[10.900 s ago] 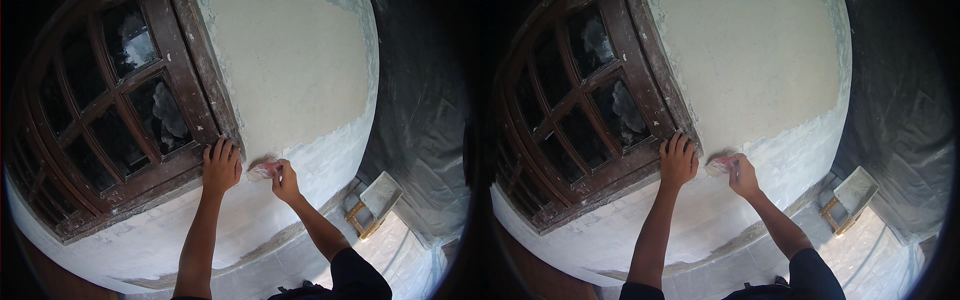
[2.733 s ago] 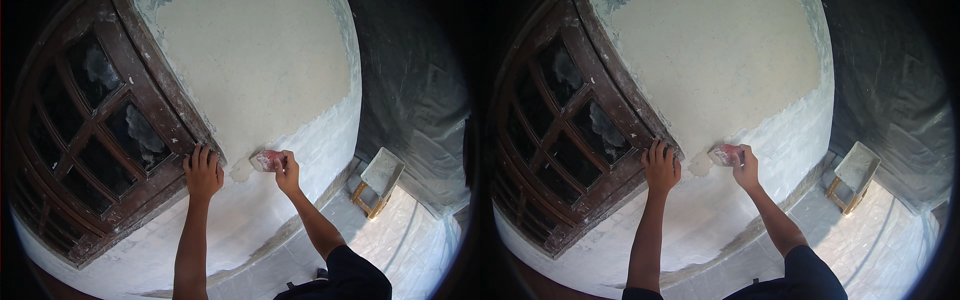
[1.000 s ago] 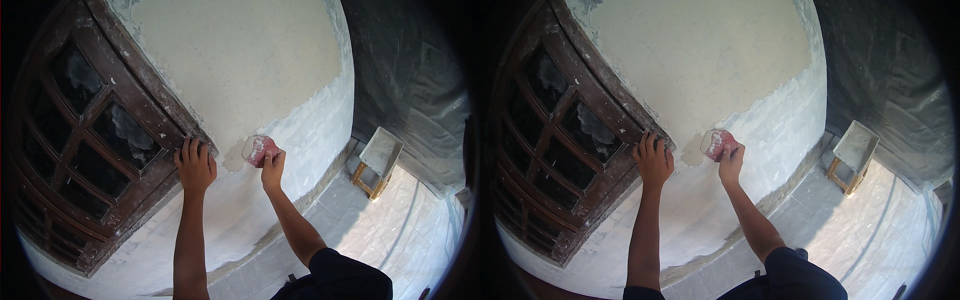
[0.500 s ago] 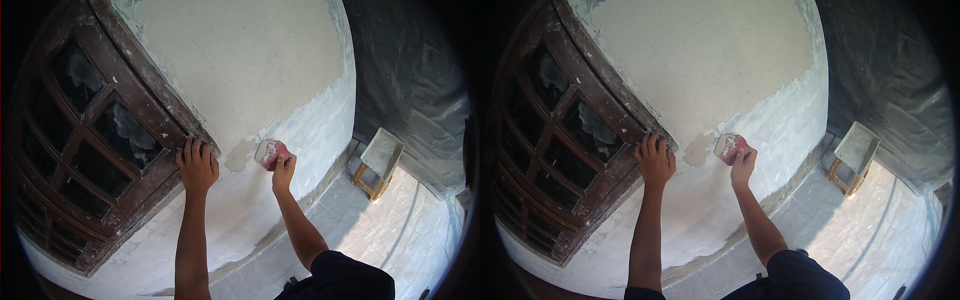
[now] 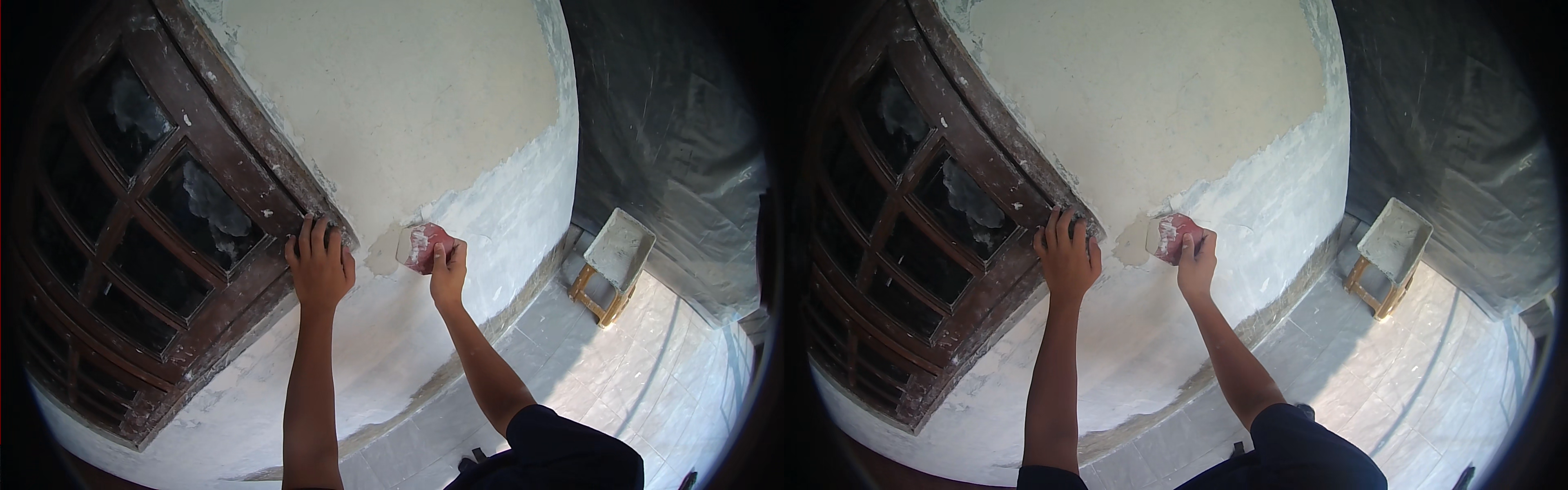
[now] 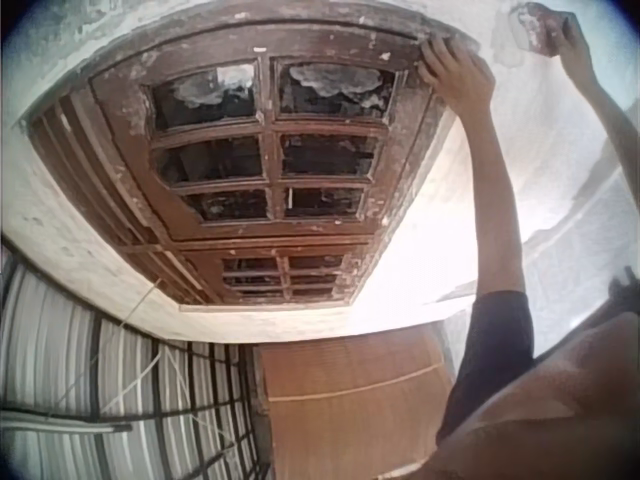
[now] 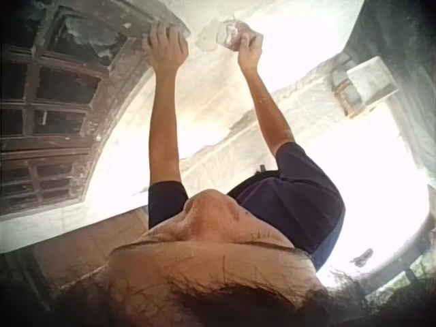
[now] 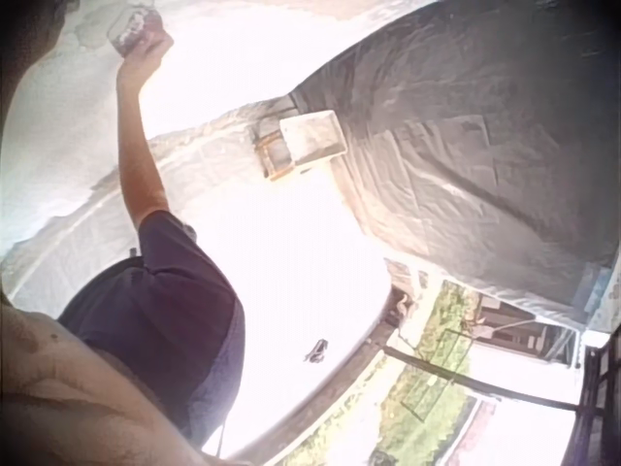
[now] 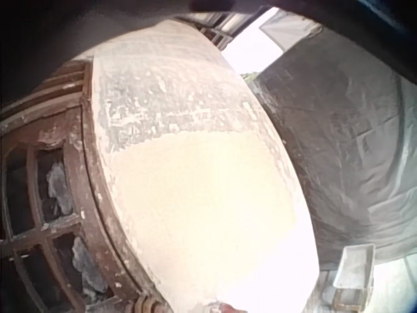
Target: The person applies plaster to a wall surface near a window frame with a putty knife, smoothing the plaster onto the wall.
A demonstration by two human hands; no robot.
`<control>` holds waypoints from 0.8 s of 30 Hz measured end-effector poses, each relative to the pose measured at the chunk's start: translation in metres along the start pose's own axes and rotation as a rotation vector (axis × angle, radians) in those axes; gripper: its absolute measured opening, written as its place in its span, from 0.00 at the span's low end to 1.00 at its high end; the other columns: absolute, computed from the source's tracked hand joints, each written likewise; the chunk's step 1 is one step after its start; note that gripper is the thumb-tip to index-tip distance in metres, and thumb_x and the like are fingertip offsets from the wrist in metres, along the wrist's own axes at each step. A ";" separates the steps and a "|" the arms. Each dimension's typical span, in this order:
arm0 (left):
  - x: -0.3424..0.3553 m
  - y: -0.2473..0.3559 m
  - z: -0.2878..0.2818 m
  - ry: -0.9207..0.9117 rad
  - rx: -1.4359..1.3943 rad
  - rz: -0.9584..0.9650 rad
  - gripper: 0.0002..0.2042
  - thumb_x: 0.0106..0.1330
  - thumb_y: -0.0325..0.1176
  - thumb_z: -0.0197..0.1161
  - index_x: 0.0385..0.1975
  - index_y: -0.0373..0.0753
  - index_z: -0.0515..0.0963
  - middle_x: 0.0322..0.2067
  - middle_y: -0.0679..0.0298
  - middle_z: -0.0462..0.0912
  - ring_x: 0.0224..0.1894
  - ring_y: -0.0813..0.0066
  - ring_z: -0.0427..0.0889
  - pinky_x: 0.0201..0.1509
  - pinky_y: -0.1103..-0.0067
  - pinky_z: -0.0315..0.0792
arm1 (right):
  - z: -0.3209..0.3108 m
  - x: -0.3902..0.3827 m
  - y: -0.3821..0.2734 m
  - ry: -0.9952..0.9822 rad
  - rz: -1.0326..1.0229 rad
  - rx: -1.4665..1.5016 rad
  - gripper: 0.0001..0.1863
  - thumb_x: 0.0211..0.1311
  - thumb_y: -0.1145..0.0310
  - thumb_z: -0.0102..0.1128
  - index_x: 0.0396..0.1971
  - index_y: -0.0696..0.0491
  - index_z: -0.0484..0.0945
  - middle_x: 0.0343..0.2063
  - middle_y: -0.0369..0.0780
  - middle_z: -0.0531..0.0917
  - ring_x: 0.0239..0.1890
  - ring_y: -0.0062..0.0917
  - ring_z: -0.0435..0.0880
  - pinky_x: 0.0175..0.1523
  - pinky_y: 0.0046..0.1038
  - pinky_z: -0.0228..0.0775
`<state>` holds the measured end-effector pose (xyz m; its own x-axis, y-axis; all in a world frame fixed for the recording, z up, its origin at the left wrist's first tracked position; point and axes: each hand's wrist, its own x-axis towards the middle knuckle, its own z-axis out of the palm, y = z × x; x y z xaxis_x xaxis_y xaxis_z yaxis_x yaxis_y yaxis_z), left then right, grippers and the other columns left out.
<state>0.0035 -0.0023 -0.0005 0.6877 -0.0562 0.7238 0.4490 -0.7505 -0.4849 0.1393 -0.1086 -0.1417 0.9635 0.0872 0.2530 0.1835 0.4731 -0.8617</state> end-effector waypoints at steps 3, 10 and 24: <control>-0.001 0.001 0.000 0.008 0.000 0.002 0.16 0.57 0.36 0.57 0.45 0.41 0.73 0.56 0.58 0.68 0.63 0.56 0.63 0.60 0.55 0.55 | -0.013 0.005 0.017 0.086 0.036 -0.013 0.09 0.69 0.68 0.52 0.41 0.58 0.67 0.31 0.40 0.78 0.34 0.20 0.75 0.43 0.25 0.69; 0.002 -0.001 0.000 0.004 0.013 0.004 0.16 0.57 0.37 0.57 0.45 0.41 0.73 0.56 0.58 0.68 0.63 0.56 0.63 0.60 0.55 0.55 | 0.000 -0.007 -0.004 -0.026 -0.044 -0.021 0.09 0.68 0.69 0.52 0.41 0.58 0.68 0.27 0.41 0.78 0.30 0.22 0.76 0.40 0.27 0.70; -0.001 0.000 0.001 0.007 -0.001 0.003 0.15 0.57 0.36 0.57 0.44 0.41 0.73 0.55 0.58 0.68 0.63 0.56 0.63 0.59 0.54 0.56 | -0.010 -0.011 0.001 0.071 0.043 -0.119 0.09 0.69 0.69 0.51 0.41 0.58 0.67 0.32 0.43 0.79 0.33 0.23 0.77 0.41 0.27 0.70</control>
<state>0.0033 -0.0020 -0.0014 0.6850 -0.0634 0.7258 0.4464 -0.7509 -0.4868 0.1306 -0.1175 -0.1499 0.9815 0.0413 0.1868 0.1595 0.3629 -0.9181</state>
